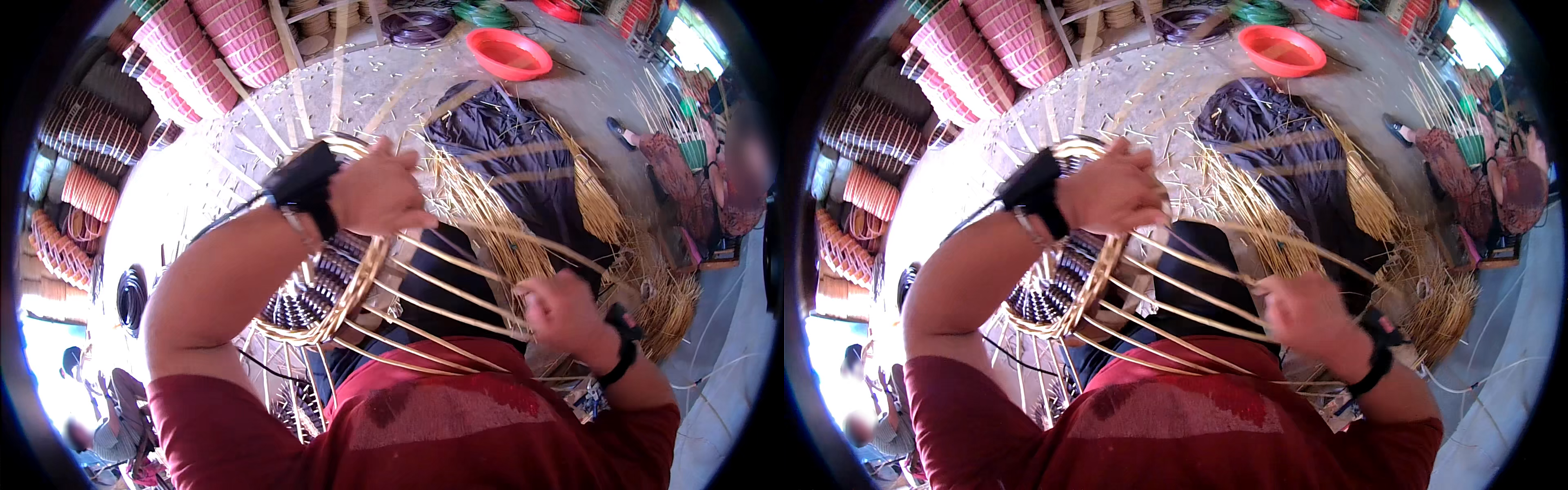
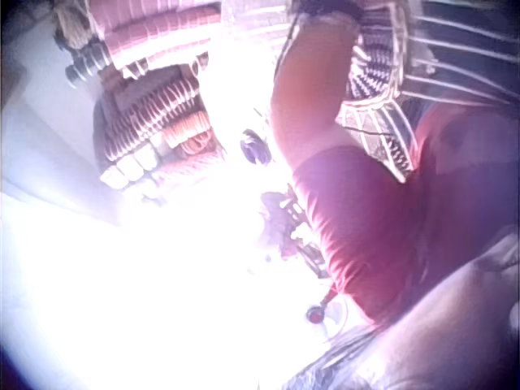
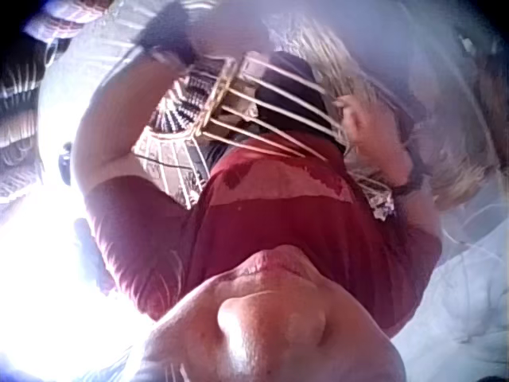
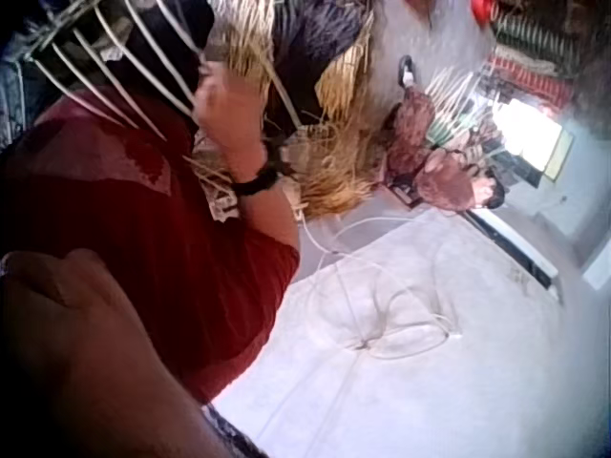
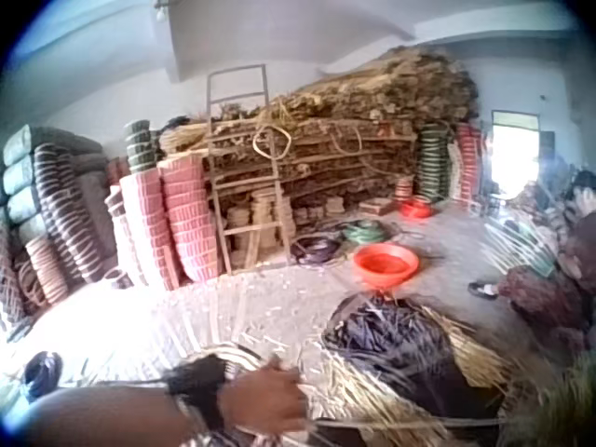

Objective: The person weaves a basket by inserting long wooden sticks into the base and bending them to create the sides of the basket.

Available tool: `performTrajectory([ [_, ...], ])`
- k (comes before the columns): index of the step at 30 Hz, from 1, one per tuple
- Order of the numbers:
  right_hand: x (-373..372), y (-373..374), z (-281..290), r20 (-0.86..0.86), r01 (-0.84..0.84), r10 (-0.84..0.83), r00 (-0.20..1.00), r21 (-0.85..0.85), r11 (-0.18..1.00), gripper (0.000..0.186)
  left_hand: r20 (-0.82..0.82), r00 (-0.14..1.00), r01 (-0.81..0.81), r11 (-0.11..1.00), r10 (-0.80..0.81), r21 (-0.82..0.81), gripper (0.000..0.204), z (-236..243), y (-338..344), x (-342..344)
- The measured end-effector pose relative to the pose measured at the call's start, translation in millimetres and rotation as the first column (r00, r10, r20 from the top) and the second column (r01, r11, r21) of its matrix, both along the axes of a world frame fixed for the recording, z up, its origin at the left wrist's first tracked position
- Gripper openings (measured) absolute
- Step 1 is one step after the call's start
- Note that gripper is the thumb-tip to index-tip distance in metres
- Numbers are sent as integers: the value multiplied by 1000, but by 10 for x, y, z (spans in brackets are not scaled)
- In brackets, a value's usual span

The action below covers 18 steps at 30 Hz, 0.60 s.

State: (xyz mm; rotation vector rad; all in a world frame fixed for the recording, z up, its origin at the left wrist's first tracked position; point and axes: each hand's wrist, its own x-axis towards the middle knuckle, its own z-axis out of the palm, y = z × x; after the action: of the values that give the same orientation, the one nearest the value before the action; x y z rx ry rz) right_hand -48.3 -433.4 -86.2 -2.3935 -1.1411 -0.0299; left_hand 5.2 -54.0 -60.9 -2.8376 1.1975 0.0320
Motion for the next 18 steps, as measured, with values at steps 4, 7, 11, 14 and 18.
performTrajectory([
  [4,575,-557,413,375,237,-208,903,-34,971,18,184,967,-158,980,179,-124,63,617,494,-99],
  [7,1116,-1506,493,600,468,-403,691,53,882,16,319,894,-290,949,314,-120,53,1127,854,-149],
  [11,1445,-2324,411,494,755,-668,557,35,655,20,688,709,-248,968,158,33,54,1785,1579,-246],
  [14,1605,-2623,121,468,821,-718,515,-29,570,31,825,556,-282,956,99,75,39,2333,1936,-429],
  [18,1931,-2888,-643,514,765,-712,478,155,625,50,839,482,-167,913,-253,371,35,2900,1857,-462],
])
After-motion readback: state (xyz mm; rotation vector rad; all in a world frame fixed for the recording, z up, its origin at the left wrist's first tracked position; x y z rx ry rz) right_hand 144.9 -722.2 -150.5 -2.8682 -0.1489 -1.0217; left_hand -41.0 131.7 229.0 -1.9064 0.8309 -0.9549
